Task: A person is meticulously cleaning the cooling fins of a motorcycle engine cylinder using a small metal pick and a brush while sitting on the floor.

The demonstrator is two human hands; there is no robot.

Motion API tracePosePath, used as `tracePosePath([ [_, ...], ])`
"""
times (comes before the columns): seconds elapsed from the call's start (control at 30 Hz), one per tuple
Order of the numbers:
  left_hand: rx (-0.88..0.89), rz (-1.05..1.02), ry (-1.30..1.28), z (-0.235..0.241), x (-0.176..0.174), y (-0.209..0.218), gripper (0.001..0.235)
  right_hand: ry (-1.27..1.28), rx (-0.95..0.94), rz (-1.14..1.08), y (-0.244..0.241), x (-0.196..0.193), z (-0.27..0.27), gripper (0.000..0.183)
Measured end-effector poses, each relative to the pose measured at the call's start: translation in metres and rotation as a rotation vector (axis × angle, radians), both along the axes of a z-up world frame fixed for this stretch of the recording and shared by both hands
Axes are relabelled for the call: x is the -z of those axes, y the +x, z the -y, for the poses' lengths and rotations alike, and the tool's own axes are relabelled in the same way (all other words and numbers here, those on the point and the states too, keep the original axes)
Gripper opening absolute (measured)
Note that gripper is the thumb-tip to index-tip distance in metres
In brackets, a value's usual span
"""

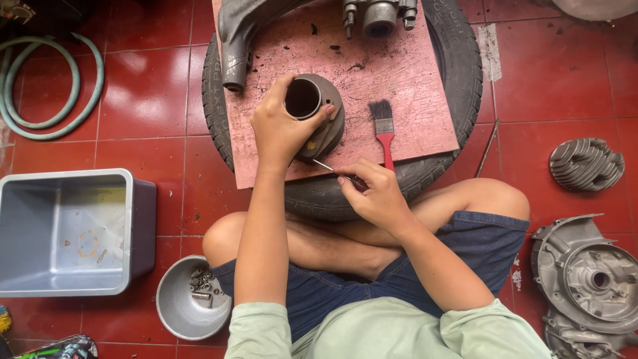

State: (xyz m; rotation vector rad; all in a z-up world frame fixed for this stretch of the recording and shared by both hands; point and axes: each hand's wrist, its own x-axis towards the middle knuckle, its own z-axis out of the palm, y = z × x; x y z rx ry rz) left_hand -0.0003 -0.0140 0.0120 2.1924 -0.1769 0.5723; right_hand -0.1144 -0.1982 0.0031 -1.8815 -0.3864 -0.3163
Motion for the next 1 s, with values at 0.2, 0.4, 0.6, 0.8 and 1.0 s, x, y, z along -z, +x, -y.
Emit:
tracePosePath([
  [0.2,-0.035,0.095,0.061,0.002,0.014,0.007,0.073,-0.010,-0.008,0.014,0.001,0.002,0.002,0.017],
  [0.4,-0.052,0.102,0.105,0.002,0.020,0.008,0.075,-0.046,0.025,0.031,0.008,0.007,0.001,0.018],
  [0.6,-0.053,0.110,0.178,-0.002,0.025,0.013,0.075,-0.096,0.081,0.107,0.018,-0.004,0.004,0.019],
  [0.8,0.033,0.125,0.209,-0.010,0.022,0.015,0.071,-0.083,0.047,0.108,0.024,0.005,0.010,0.017],
  [1.0,0.226,0.117,0.228,-0.022,0.017,0.023,0.070,-0.085,0.002,0.101,0.022,-0.004,0.008,0.017],
])
